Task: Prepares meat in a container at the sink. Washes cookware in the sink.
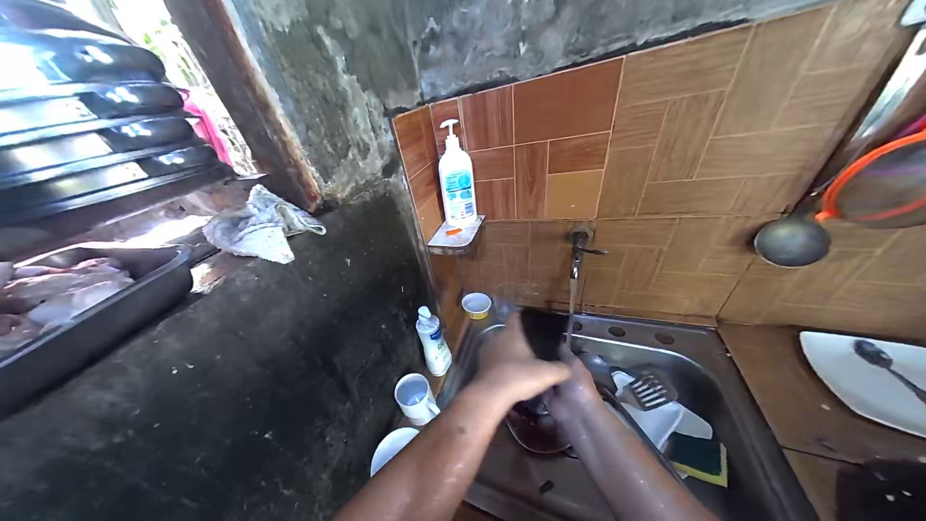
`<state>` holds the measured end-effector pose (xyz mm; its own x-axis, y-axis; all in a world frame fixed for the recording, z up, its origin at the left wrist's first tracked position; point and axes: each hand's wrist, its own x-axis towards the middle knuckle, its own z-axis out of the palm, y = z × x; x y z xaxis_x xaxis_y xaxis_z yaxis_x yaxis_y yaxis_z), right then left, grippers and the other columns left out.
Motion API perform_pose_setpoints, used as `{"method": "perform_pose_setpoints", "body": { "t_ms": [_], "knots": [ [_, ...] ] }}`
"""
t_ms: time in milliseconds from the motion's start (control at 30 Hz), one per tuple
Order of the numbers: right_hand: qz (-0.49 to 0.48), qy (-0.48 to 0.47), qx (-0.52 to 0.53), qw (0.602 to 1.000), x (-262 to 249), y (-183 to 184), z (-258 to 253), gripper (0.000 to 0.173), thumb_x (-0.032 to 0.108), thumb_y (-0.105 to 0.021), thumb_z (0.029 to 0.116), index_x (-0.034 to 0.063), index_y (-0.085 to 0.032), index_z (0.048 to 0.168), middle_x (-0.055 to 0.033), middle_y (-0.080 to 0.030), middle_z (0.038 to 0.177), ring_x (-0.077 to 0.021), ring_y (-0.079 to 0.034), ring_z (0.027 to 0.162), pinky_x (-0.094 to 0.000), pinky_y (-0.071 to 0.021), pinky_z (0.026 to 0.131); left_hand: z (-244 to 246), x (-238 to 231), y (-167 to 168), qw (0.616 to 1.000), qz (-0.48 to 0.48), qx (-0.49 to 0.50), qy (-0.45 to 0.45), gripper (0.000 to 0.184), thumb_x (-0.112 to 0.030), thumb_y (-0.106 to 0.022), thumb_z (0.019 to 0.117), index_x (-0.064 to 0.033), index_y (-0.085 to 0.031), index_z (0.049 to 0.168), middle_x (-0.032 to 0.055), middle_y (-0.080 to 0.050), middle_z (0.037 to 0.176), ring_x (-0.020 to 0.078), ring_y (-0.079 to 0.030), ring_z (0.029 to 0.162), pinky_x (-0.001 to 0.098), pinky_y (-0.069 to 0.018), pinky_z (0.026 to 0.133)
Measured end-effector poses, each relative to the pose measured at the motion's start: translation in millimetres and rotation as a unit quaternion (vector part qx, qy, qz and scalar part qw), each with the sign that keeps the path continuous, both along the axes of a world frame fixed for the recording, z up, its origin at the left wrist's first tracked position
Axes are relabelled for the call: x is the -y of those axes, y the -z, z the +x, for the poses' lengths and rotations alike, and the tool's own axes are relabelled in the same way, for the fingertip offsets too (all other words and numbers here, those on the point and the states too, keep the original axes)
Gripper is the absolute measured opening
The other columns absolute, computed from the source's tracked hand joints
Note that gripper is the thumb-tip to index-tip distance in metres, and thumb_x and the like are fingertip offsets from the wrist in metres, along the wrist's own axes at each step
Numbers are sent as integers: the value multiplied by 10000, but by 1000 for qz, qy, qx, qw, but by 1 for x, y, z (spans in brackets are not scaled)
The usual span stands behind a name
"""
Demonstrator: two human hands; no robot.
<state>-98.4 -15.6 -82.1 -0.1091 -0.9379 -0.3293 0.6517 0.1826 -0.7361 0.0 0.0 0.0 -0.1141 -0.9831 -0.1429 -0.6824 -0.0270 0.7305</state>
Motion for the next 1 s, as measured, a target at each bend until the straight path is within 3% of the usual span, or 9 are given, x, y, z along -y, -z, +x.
{"method": "perform_pose_setpoints", "body": {
  "t_ms": [67, 167, 300, 367, 433, 500, 667, 833, 1000],
  "knots": [
    [21, -60, -66, 996, -1, -16, 5, 497, 397, -371, 1121, 105, -406, 1521, -158, -648, 1234, -265, -660, 1069, -458, -561, 887, 41, 1, 26, 969, 28, -238, -66, 779, -80, -792, 752, -126, -466, 1458, 156, -664, 1210, 262, -658, 1090, 480, -562, 908],
    [43, -174, -124, 976, -8, -45, 8, 467, 419, -390, 1112, 57, -545, 1364, -152, -672, 1170, -263, -672, 1040, -455, -567, 874, 91, -22, 70, 870, 40, -474, -129, 650, -49, -568, 782, -58, -448, 1420, 141, -667, 1134, 225, -678, 986, 423, -588, 811],
    [76, -311, -167, 933, -10, -70, 7, 521, 411, -418, 1107, 63, -444, 1495, -167, -453, 1540, -322, -459, 1398, -554, -418, 1070, 113, -76, 115, 756, -10, -615, -225, 253, -123, -412, 849, -46, -581, 1020, 97, -726, 808, 191, -730, 736, 378, -617, 641],
    [64, -334, -188, 922, -12, -78, 9, 476, 360, -467, 1099, 65, -466, 1472, -170, -494, 1497, -326, -507, 1355, -534, -464, 1032, 122, -95, 132, 722, -39, -653, -226, 224, -124, -429, 825, -75, -620, 929, 86, -736, 790, 182, -736, 729, 374, -620, 645],
    [11, -353, -251, 901, -17, -84, 12, 422, 300, -508, 1091, 65, -497, 1442, -161, -557, 1420, -296, -578, 1279, -472, -513, 1001, 131, -110, 147, 689, -57, -694, -201, 178, -149, -573, 754, -95, -687, 879, 101, -751, 810, 196, -747, 751, 391, -622, 667],
    [-76, -378, -376, 843, -20, -81, 16, 488, 266, -598, 1050, 31, -482, 1462, -172, -550, 1445, -268, -563, 1316, -441, -478, 1088, 133, -121, 155, 670, -76, -714, -188, 172, -185, -700, 695, -115, -728, 850, 96, -755, 811, 194, -749, 753, 394, -624, 672],
    [-243, -405, -610, 635, -27, -51, 32, 642, 461, -675, 964, 53, -557, 1445, -190, -567, 1447, -309, -533, 1360, -488, -405, 1165, 130, -138, 149, 654, -135, -719, -190, 187, -94, -676, 712, -98, -713, 895, 83, -763, 816, 170, -753, 759, 367, -627, 693],
    [-322, -283, -666, 610, -56, -30, 54, 509, 266, -749, 917, 32, -642, 1357, -205, -613, 1393, -380, -546, 1339, -528, -429, 1133, 121, -140, 144, 666, -139, -694, -235, 596, -22, -587, 700, -72, -403, 1264, 43, -725, 924, 131, -734, 821, 344, -627, 719],
    [-426, -138, -636, 628, -60, -4, 62, 317, 75, -833, 740, 42, -721, 1035, -134, -739, 1013, -396, -652, 1115, -585, -499, 980, 120, -139, 152, 664, -144, -698, -225, 715, -9, -604, 667, -74, -361, 1337, 53, -715, 1005, 139, -730, 879, 358, -625, 752]
  ]
}}
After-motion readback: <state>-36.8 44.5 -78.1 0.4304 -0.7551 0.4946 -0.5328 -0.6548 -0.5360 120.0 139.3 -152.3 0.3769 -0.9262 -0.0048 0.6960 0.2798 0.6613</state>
